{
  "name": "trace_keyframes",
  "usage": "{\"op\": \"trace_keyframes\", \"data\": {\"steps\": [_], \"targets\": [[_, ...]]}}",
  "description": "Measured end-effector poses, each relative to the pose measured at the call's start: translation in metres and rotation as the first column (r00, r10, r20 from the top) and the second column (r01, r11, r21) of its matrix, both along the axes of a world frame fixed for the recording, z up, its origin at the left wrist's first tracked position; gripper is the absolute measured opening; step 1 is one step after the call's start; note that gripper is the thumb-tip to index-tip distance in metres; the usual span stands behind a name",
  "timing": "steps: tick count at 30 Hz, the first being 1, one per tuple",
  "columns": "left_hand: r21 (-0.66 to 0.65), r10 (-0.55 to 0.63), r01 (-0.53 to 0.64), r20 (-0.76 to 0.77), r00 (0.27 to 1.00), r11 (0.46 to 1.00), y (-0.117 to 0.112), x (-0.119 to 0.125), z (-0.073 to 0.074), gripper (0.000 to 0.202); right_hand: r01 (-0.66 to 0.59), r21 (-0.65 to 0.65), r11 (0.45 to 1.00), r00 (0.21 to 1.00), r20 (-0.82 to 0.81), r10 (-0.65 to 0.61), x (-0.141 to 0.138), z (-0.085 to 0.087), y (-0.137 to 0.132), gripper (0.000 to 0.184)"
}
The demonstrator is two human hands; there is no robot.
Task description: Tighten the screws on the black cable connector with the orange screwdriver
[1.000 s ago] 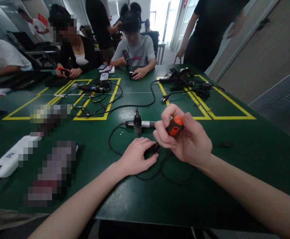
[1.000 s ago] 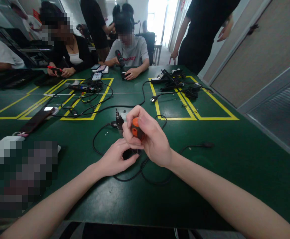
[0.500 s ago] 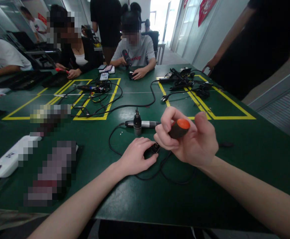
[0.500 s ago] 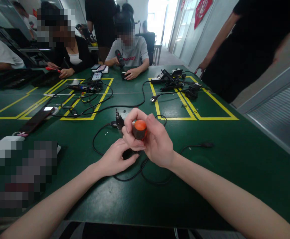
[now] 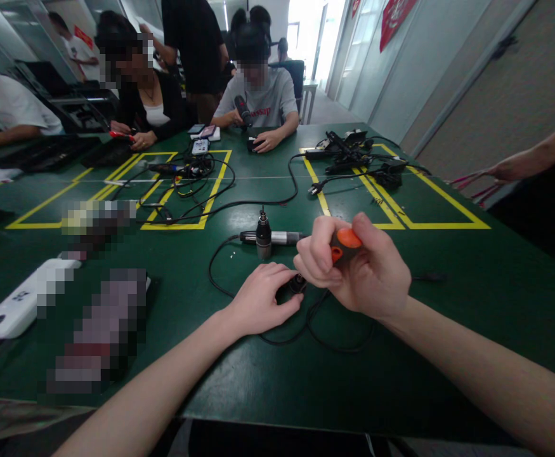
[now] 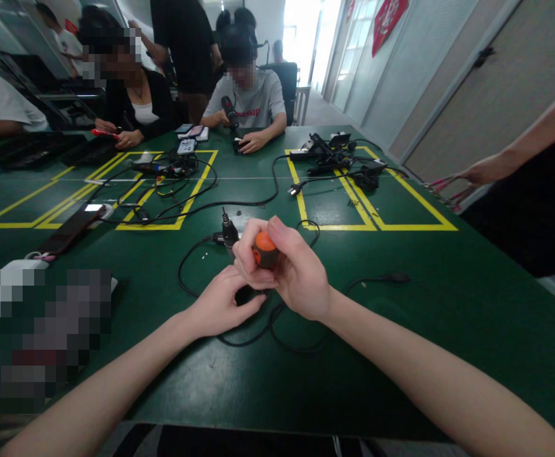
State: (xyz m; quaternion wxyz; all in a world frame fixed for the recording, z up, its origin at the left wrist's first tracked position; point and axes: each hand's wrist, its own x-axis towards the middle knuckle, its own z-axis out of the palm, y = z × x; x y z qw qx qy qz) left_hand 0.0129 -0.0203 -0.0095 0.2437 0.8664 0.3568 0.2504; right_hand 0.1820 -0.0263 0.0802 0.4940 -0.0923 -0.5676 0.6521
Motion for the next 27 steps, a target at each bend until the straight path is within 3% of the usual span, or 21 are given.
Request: {"op": "trace_keyframes", "data": {"steps": [8,13,20,27], "targets": [[-0.012,-0.001,0.001,0.013,1.0,1.0,-0.0006,0.0003,-0.0006,0.019,0.034,0.024,0.999,0.999,-0.022,-0.033,0.0012,-0.0024,0.0,0.033],[-0.016,0.009,-0.009,0.023,1.0,1.0,-0.0004,0.0008,-0.0021,0.014,0.038,0.009,0.999,0.999,-0.008,-0.038,-0.0005,-0.0025,0.0008,0.043],[-0.009,0.001,-0.001,0.011,1.0,1.0,-0.0007,-0.0001,-0.0017,0.024,-0.029,0.003,1.0,0.999,-0.045,0.029,-0.0002,-0.0025,0.0016,0.052],[-0.003,0.006,-0.006,0.018,1.0,1.0,-0.0009,0.0003,-0.0006,0.022,0.03,-0.004,1.0,0.997,-0.068,-0.03,-0.0006,-0.0038,0.0009,0.034]]}}
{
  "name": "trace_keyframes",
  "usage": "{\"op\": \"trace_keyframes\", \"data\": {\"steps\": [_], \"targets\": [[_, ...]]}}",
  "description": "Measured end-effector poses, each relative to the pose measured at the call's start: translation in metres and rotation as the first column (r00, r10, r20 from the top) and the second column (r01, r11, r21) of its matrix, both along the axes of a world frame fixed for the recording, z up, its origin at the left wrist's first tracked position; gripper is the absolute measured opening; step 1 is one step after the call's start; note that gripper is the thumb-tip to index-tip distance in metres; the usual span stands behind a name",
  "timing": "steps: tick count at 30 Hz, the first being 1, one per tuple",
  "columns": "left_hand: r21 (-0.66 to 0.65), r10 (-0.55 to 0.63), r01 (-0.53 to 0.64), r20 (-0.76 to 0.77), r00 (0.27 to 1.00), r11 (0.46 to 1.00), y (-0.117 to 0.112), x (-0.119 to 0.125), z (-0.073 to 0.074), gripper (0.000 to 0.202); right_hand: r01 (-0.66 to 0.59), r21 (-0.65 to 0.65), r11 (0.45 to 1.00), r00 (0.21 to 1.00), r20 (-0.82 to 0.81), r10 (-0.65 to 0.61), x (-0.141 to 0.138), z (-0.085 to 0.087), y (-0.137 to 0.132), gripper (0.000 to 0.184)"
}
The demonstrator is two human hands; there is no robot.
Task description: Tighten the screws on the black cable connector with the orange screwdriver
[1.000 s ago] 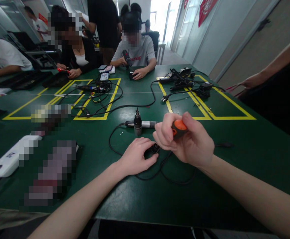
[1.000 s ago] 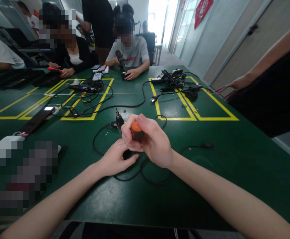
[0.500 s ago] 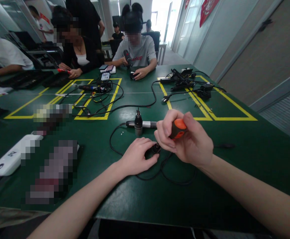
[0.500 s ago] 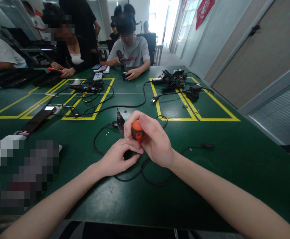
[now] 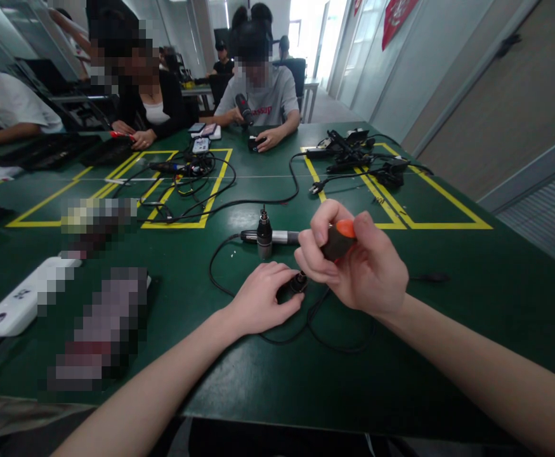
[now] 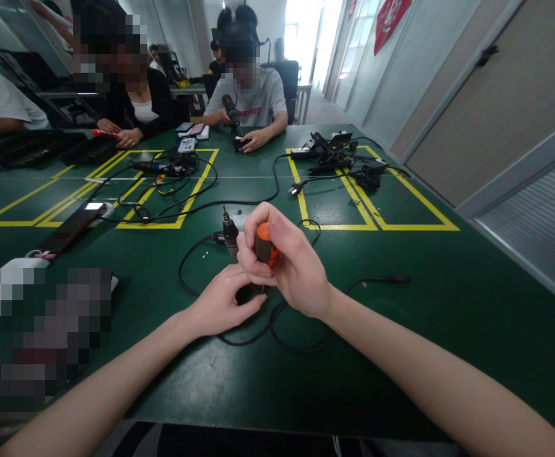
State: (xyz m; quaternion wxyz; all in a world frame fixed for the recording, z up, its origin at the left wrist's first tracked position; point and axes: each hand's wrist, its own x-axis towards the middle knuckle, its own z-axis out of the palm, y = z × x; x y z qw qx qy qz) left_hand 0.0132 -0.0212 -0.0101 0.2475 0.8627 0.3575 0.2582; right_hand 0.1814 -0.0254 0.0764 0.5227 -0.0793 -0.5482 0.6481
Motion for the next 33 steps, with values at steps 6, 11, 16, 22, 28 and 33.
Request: {"op": "trace_keyframes", "data": {"steps": [6,11,16,22,28,33], "targets": [[0.009,0.0,0.0,-0.005,1.0,1.0,0.0,0.0,-0.0007,0.019,0.046,-0.04,0.998,0.995,0.095,-0.042,-0.0003,0.0021,0.0012,0.053],[0.017,-0.01,0.01,-0.006,1.0,1.0,0.0008,-0.0007,-0.0009,0.023,-0.03,-0.041,0.999,0.998,0.057,0.032,0.0002,0.0029,-0.0001,0.051],[0.018,-0.01,0.01,-0.003,1.0,1.0,0.0004,-0.0005,-0.0006,0.022,-0.04,-0.014,0.999,0.999,0.015,0.041,0.0,0.0009,-0.0018,0.038],[0.015,0.001,-0.001,0.014,1.0,1.0,0.0,-0.0001,-0.0002,0.017,0.076,-0.015,0.997,0.997,0.002,-0.076,-0.0016,0.0021,-0.0006,0.038],[0.024,-0.002,0.002,0.012,1.0,1.0,0.0004,0.0002,-0.0011,0.019,0.051,-0.013,0.999,0.998,0.046,-0.05,-0.0007,0.0065,-0.0006,0.052],[0.03,0.01,-0.01,0.005,1.0,1.0,0.0004,0.0007,-0.0006,0.012,0.064,0.008,0.998,0.998,0.017,-0.065,-0.0015,0.0062,-0.0018,0.049]]}}
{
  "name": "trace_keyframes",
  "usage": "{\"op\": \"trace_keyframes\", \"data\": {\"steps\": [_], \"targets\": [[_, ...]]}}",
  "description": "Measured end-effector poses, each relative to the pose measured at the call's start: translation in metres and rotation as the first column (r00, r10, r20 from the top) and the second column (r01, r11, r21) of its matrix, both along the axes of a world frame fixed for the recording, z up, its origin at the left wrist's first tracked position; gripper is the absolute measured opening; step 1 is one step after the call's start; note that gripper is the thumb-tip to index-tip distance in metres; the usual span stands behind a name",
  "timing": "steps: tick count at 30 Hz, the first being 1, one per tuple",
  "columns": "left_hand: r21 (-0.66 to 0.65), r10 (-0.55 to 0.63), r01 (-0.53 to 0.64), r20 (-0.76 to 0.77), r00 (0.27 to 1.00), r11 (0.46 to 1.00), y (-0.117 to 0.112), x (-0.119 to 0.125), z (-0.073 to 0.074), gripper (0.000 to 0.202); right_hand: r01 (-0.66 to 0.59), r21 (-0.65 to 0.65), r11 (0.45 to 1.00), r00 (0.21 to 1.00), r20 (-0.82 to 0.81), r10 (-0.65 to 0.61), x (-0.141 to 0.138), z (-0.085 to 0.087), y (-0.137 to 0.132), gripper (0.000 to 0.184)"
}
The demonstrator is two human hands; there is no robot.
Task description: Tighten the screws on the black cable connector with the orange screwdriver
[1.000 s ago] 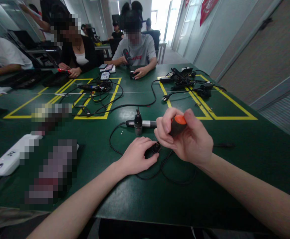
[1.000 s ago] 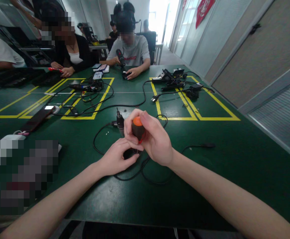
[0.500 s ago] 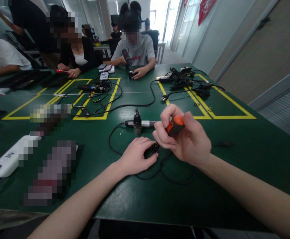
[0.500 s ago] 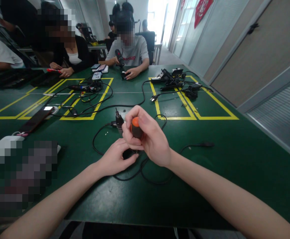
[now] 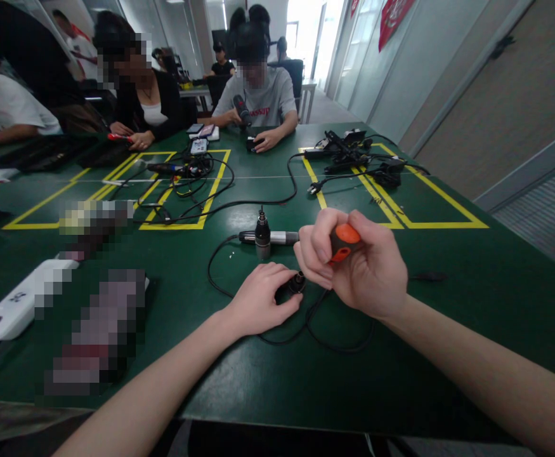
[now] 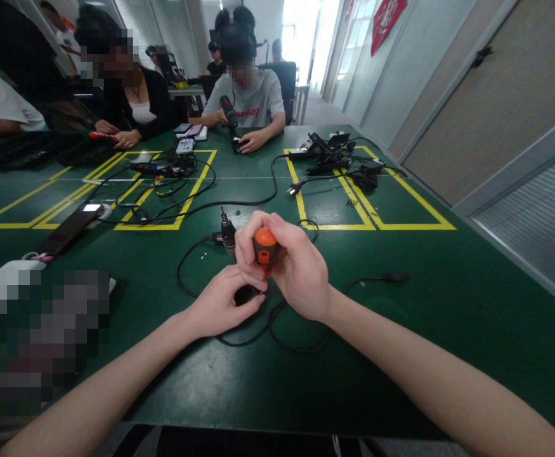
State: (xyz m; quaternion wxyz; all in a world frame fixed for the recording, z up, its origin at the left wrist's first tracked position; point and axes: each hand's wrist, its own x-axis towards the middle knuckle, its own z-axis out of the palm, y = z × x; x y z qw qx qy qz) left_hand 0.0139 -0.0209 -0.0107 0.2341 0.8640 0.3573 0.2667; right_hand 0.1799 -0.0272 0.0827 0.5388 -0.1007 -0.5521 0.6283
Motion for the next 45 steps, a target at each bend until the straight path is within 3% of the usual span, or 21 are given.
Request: {"op": "trace_keyframes", "data": {"steps": [5,15,22,29,40,45], "targets": [[-0.006,-0.002,0.002,-0.006,1.0,1.0,0.0,0.001,0.001,0.015,0.105,0.008,0.994,0.994,-0.021,-0.104,-0.001,0.0,-0.002,0.038],[-0.015,0.006,-0.005,0.008,1.0,1.0,-0.001,0.001,0.002,0.015,0.15,-0.014,0.989,0.986,-0.067,-0.15,-0.007,-0.001,-0.011,0.027],[-0.02,-0.007,0.007,0.007,1.0,1.0,0.0,0.001,0.001,0.016,0.203,-0.023,0.979,0.978,-0.042,-0.203,-0.007,0.003,-0.01,0.031],[-0.021,-0.009,0.009,0.007,1.0,1.0,0.0,0.001,0.001,0.023,0.026,-0.054,0.998,0.999,-0.033,-0.028,-0.002,0.009,-0.009,0.041],[-0.034,-0.008,0.008,-0.006,1.0,0.999,0.0,0.001,0.001,0.022,-0.057,-0.117,0.992,0.998,0.018,0.059,0.001,0.012,-0.004,0.045],[-0.025,-0.003,0.003,0.002,1.0,1.0,-0.001,0.0,-0.002,0.022,-0.161,-0.097,0.982,0.987,0.001,0.162,0.002,0.012,-0.004,0.047]]}}
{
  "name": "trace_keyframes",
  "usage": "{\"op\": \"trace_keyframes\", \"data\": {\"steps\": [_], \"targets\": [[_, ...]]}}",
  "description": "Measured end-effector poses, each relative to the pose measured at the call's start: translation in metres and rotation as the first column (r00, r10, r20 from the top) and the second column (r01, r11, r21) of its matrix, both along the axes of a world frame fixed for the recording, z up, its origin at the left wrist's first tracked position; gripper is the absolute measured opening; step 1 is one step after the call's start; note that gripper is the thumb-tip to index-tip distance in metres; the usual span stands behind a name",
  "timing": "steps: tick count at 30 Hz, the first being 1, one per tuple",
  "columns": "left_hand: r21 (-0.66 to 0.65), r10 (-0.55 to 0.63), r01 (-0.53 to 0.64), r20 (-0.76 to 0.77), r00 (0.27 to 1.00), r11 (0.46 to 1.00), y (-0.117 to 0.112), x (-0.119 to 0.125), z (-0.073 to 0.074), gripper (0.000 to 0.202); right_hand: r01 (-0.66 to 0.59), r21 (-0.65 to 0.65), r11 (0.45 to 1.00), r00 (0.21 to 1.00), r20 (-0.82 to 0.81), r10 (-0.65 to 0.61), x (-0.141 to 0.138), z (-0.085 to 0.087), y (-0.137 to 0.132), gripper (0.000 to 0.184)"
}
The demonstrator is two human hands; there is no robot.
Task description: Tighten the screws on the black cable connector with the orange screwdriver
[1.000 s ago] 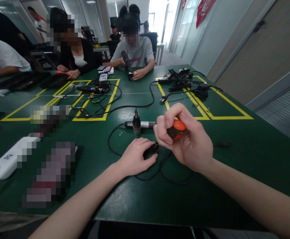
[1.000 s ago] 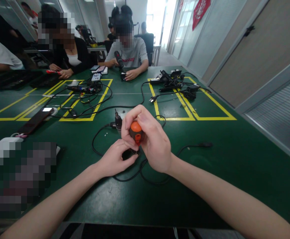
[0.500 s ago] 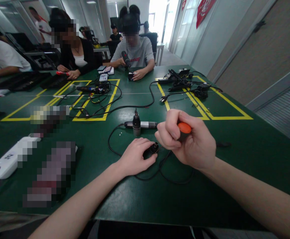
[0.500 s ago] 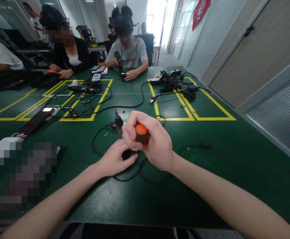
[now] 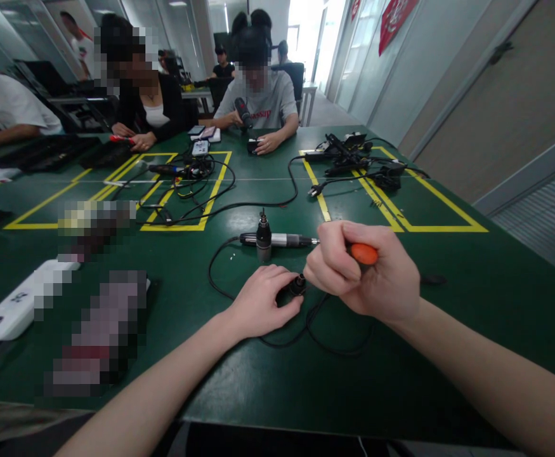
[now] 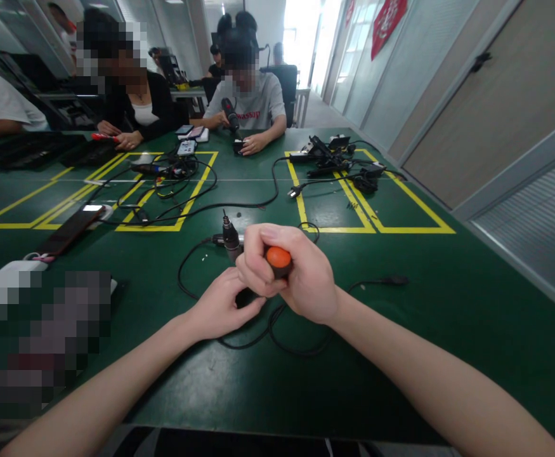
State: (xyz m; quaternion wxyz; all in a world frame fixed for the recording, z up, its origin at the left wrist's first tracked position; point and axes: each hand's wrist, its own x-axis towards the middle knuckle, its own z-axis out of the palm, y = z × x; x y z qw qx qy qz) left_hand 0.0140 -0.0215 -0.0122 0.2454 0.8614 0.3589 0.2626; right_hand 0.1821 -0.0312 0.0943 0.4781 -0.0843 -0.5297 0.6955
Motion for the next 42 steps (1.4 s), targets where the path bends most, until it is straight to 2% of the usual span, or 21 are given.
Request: {"op": "trace_keyframes", "data": {"steps": [7,16,23,29,31,32,34,36,38,40,42], "targets": [[-0.003,0.01,-0.011,-0.044,0.999,1.0,0.002,-0.001,-0.002,0.038,-0.027,0.018,0.999,0.999,0.024,0.027,0.003,-0.001,0.001,0.05],[-0.044,-0.022,0.021,-0.016,1.0,0.999,0.003,-0.001,-0.004,0.018,-0.03,0.0,1.0,0.998,0.061,0.03,0.0,0.002,-0.001,0.05],[-0.07,-0.079,0.078,-0.014,0.997,0.995,0.007,-0.004,-0.003,0.022,-0.056,-0.006,0.998,0.996,0.068,0.056,0.002,0.002,0.002,0.05],[-0.016,-0.044,0.045,0.059,0.997,0.999,0.004,-0.004,0.002,0.037,-0.064,-0.005,0.998,0.997,0.033,0.064,0.001,0.0,0.006,0.049],[0.065,-0.008,-0.003,0.181,0.983,0.998,0.002,-0.005,0.008,0.027,-0.043,-0.014,0.999,0.999,0.013,0.043,0.0,0.0,0.008,0.047],[0.122,0.057,-0.097,0.293,0.955,0.988,0.0,-0.006,0.012,0.013,-0.034,-0.019,0.999,0.999,0.005,0.034,0.0,0.0,0.008,0.046],[0.264,0.13,-0.267,0.441,0.888,0.927,-0.003,-0.009,0.02,0.014,-0.029,-0.031,0.999,1.0,-0.006,0.028,0.0,0.0,0.009,0.044],[0.378,0.083,-0.324,0.533,0.842,0.867,-0.007,-0.01,0.03,0.016,-0.033,-0.041,0.999,0.999,-0.007,0.033,0.0,0.0,0.01,0.042],[0.42,-0.001,-0.307,0.592,0.806,0.854,-0.011,-0.01,0.046,0.013,-0.026,-0.038,0.999,1.0,0.001,0.026,0.0,0.0,0.01,0.04],[0.427,-0.051,-0.3,0.641,0.766,0.853,-0.013,-0.006,0.07,0.012,-0.014,-0.021,1.0,1.0,0.024,0.015,-0.001,0.0,0.01,0.04],[0.442,-0.081,-0.25,0.605,0.792,0.861,-0.014,-0.001,0.1,0.022,0.019,-0.018,1.0,0.998,0.057,-0.018,-0.002,-0.001,0.011,0.041]]}}
